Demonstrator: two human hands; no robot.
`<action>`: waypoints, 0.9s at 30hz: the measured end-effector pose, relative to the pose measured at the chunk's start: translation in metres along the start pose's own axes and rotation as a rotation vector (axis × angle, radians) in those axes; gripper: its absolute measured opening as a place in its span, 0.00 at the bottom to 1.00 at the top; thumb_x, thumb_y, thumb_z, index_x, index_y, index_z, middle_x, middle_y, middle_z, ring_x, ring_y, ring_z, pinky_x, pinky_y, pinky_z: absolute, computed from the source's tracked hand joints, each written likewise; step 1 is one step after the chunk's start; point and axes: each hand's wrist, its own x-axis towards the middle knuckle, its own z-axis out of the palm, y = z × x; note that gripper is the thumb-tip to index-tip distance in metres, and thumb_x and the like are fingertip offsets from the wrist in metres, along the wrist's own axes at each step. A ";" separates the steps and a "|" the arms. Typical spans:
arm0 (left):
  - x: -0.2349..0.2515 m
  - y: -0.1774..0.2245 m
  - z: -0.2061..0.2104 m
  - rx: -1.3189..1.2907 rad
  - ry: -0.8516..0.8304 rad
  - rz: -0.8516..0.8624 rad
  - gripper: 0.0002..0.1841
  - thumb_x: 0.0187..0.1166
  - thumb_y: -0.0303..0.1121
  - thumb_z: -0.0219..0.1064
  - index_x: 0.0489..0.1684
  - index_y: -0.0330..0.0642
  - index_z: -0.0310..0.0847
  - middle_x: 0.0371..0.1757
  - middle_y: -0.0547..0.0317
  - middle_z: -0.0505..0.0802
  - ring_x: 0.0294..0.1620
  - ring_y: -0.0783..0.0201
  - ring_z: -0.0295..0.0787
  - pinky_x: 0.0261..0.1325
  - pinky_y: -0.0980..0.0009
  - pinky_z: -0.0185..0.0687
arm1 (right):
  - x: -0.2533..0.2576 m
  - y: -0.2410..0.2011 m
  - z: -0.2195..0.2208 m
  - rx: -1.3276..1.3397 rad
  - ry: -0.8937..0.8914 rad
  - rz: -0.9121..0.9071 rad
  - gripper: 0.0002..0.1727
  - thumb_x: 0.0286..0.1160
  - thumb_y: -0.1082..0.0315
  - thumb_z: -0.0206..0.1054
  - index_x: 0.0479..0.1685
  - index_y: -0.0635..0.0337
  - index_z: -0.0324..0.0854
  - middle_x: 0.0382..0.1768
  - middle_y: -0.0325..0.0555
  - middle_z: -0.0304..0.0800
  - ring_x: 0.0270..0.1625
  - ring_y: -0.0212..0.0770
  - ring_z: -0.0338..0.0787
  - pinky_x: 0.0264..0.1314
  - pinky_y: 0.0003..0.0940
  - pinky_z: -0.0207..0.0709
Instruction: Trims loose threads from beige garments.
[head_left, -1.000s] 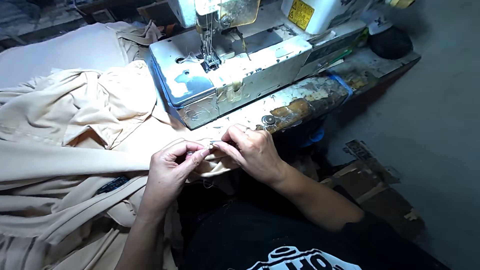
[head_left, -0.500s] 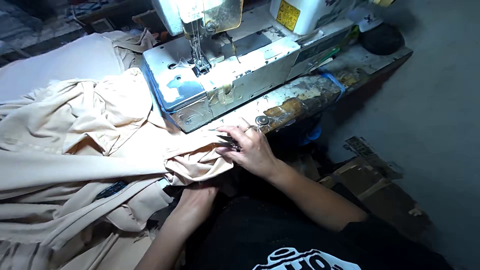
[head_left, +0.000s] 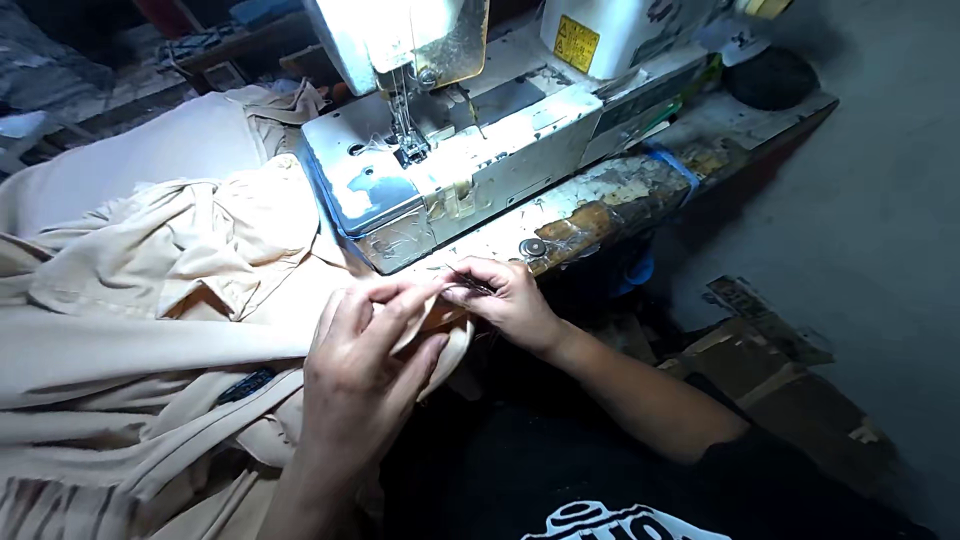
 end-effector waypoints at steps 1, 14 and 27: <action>0.002 -0.007 0.006 0.017 0.020 -0.022 0.21 0.75 0.44 0.72 0.66 0.48 0.88 0.59 0.57 0.89 0.60 0.64 0.82 0.62 0.66 0.75 | 0.003 -0.004 -0.001 0.068 -0.023 0.067 0.04 0.74 0.76 0.70 0.41 0.67 0.89 0.32 0.40 0.91 0.33 0.21 0.87 0.39 0.16 0.81; -0.004 -0.034 0.011 -0.544 -0.002 -0.460 0.08 0.81 0.30 0.65 0.39 0.46 0.92 0.29 0.74 0.91 0.27 0.82 0.84 0.33 0.85 0.81 | 0.014 -0.011 0.003 0.200 -0.069 0.274 0.05 0.75 0.75 0.69 0.32 0.63 0.87 0.21 0.35 0.83 0.23 0.22 0.79 0.26 0.16 0.72; -0.003 -0.030 0.012 -0.688 0.047 -0.493 0.06 0.78 0.28 0.68 0.37 0.44 0.92 0.36 0.67 0.93 0.34 0.75 0.89 0.41 0.79 0.87 | -0.028 -0.038 0.016 -0.057 -0.120 0.080 0.16 0.88 0.71 0.56 0.58 0.72 0.85 0.29 0.46 0.89 0.25 0.27 0.83 0.31 0.20 0.80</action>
